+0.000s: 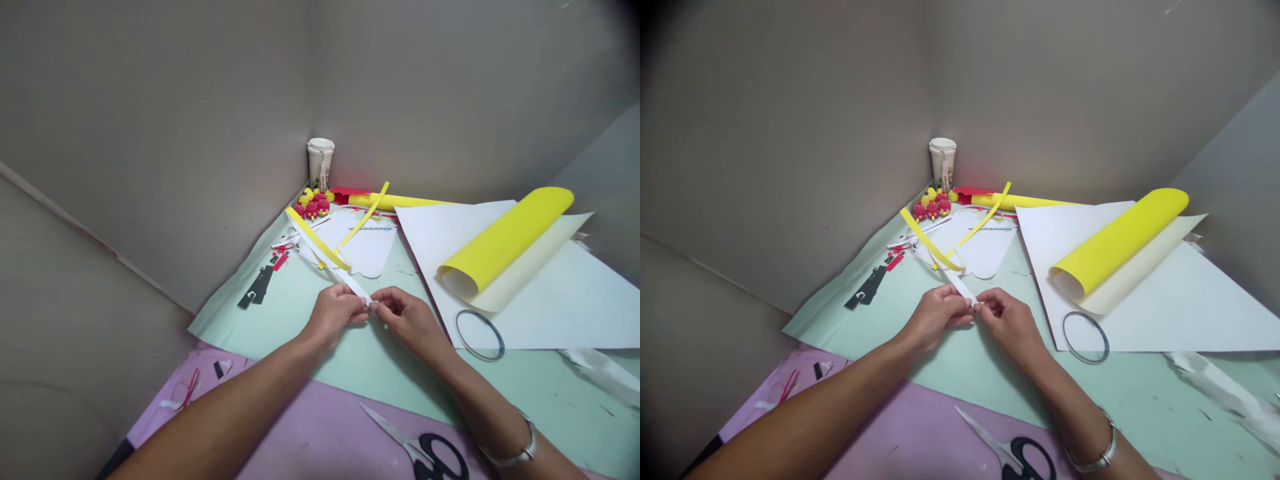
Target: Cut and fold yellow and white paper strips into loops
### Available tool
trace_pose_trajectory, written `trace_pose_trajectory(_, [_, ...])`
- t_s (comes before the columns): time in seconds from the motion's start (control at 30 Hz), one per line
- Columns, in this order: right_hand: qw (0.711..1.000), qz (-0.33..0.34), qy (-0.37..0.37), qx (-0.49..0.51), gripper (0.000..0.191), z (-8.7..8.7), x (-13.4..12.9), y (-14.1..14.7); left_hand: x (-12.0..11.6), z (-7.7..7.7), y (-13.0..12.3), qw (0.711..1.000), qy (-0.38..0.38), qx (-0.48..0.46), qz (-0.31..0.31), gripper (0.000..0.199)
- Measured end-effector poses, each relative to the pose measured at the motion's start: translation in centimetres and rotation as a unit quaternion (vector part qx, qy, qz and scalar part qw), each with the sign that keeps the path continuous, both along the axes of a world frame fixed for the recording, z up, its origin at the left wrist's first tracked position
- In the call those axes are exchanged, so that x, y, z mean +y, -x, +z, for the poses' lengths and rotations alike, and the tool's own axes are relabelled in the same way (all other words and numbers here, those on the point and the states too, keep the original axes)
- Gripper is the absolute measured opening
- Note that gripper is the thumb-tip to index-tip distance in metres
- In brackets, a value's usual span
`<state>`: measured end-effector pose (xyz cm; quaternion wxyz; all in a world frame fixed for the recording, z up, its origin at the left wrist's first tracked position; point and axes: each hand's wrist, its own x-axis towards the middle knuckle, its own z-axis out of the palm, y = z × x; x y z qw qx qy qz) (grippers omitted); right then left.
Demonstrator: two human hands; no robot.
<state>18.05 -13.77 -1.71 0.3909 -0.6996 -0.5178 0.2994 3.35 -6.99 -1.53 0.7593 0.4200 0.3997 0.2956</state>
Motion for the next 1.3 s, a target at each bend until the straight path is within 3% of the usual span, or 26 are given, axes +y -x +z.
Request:
trace_pose_trajectory(0.37, [1.000, 0.006, 0.005, -0.009, 0.032, 1.2, -0.1, -0.9, 0.8, 0.4, 0.3, 0.999, -0.016, 0.004, 0.030, 0.003])
trace_pose_trajectory(0.7, [0.992, 0.071, 0.105, 0.012, 0.039, 2.3, -0.5, -1.9, 1.9, 0.4, 0.6, 0.998, 0.004, 0.002, 0.062, 0.006])
trace_pose_trajectory(0.97, [0.999, 0.015, -0.020, -0.046, 0.039, 0.5, -0.2, -0.1, 1.2, 0.1, 0.4, 0.999, 0.015, 0.000, 0.029, 0.006])
trace_pose_trajectory(1.3, [0.994, 0.025, -0.057, -0.086, 0.036, -0.4, -0.4, 0.3, 0.9, 0.3, 0.4, 1.000, 0.011, -0.009, 0.019, 0.010])
